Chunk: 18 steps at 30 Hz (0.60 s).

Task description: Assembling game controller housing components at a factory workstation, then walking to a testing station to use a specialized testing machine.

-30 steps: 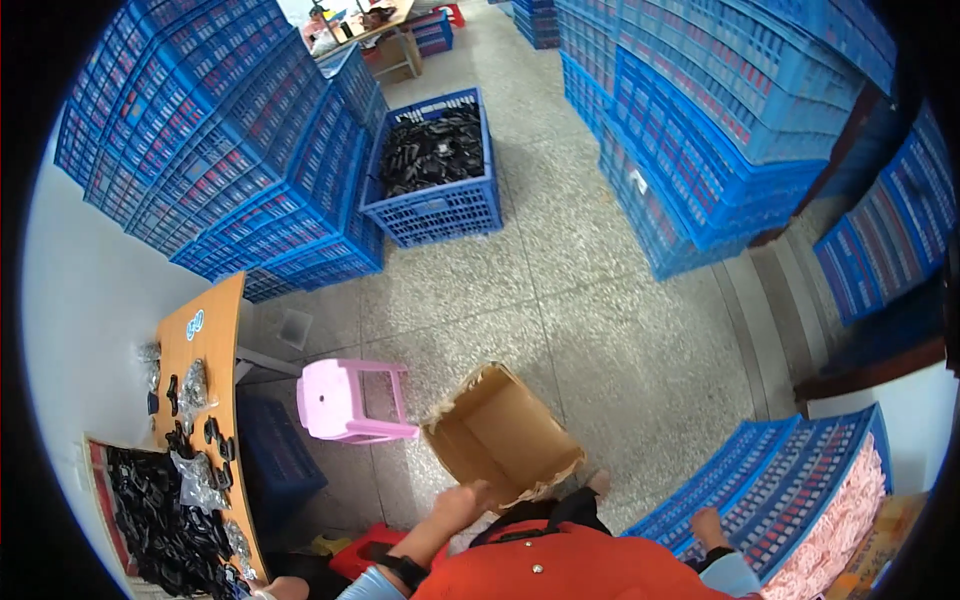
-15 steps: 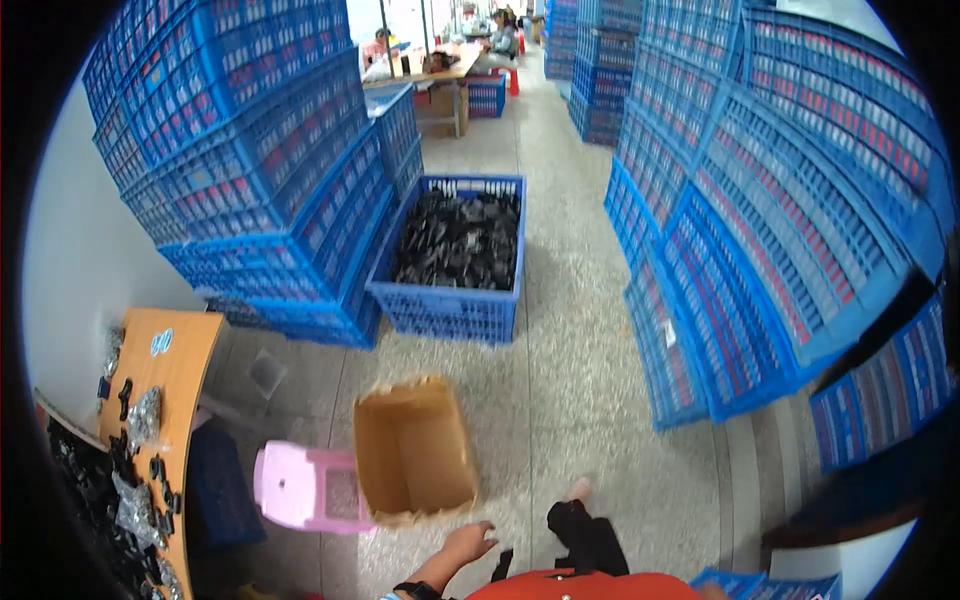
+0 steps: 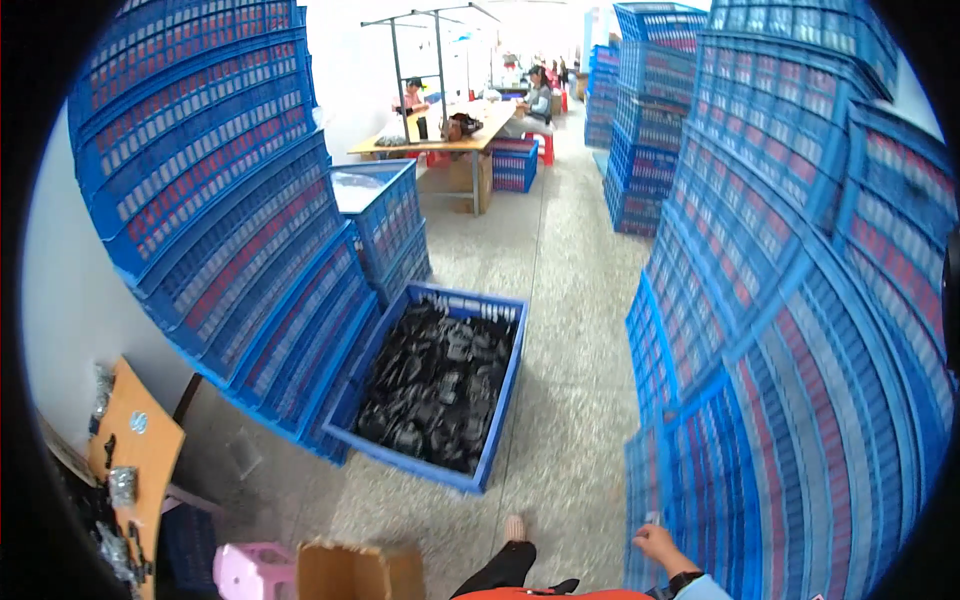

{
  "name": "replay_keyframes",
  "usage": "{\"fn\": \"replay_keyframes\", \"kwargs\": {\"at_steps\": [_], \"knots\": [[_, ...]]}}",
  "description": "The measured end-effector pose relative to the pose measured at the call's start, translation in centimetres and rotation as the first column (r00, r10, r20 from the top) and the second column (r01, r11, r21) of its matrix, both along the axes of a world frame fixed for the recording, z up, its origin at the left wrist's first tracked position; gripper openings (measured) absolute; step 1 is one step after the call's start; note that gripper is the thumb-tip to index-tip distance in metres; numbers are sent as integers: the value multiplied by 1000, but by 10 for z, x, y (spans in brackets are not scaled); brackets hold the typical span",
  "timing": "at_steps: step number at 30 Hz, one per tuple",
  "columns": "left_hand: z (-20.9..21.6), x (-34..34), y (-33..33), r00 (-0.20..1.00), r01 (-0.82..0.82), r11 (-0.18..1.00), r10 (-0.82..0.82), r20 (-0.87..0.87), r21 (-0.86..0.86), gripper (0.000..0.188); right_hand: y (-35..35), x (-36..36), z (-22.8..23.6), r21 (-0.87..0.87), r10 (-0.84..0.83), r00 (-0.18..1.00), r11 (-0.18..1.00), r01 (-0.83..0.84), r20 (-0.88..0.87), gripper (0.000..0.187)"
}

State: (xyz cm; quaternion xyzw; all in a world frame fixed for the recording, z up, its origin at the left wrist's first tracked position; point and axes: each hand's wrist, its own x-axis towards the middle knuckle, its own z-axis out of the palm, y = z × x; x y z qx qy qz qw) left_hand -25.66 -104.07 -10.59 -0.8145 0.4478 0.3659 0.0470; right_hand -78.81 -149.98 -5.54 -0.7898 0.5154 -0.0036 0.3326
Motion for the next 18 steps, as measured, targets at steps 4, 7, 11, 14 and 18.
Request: {"fn": "replay_keyframes", "kwargs": {"at_steps": [4,7,11,14,18], "knots": [[-25,67,-128,997,60,995,-63,44,83,30,-104,91,-41,59,-232,952,973,225,200,23],[49,73,-324,975,184,980,-172,140,-77,24,-161,34,-104,193,231,954,962,-195,-190,25],[189,120,-689,996,-77,823,33,-88,-562,43,-316,123,-117,243,397,898,905,-349,-189,28],[300,122,-852,967,-114,654,-99,-234,-748,42,-437,174,-135,255,458,864,879,-404,-209,30],[261,150,-969,965,-117,624,-113,-237,-773,42,-644,229,-155,239,539,803,840,-487,-255,34]]}}
